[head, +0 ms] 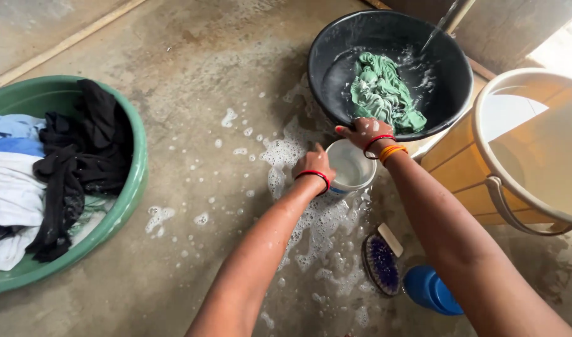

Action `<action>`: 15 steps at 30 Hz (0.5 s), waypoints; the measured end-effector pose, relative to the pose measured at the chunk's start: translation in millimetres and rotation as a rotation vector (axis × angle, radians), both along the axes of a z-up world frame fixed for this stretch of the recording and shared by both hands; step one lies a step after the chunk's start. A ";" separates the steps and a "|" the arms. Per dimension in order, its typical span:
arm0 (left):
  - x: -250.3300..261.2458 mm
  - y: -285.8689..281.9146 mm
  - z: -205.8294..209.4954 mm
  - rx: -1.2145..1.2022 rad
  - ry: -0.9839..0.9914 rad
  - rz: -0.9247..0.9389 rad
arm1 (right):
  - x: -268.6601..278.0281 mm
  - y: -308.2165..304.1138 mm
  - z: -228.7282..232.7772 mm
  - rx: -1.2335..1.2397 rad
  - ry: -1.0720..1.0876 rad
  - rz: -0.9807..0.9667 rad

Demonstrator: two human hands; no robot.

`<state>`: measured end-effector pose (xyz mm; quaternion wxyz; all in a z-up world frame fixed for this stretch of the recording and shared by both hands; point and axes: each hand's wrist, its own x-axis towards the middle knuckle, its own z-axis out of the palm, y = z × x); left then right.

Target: Washing clothes manually by hand using soap and water.

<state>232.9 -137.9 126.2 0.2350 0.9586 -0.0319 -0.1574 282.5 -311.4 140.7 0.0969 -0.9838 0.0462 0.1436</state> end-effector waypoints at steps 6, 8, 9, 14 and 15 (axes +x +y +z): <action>20.9 20.5 -38.0 -0.004 0.012 0.072 | 41.1 -51.3 -62.5 0.295 -0.012 -0.216; 26.3 47.1 -21.8 0.066 0.016 0.076 | 50.7 -62.4 -74.9 0.244 0.014 -0.243; 30.8 60.7 -13.1 0.140 0.017 0.078 | 56.5 -67.6 -81.4 0.195 0.039 -0.274; 53.4 98.1 10.8 0.428 -0.092 0.022 | 51.3 -63.6 -58.1 0.165 -0.187 -0.264; 58.9 99.5 3.2 0.497 -0.260 -0.003 | 43.9 -55.6 -42.0 0.002 -0.319 -0.301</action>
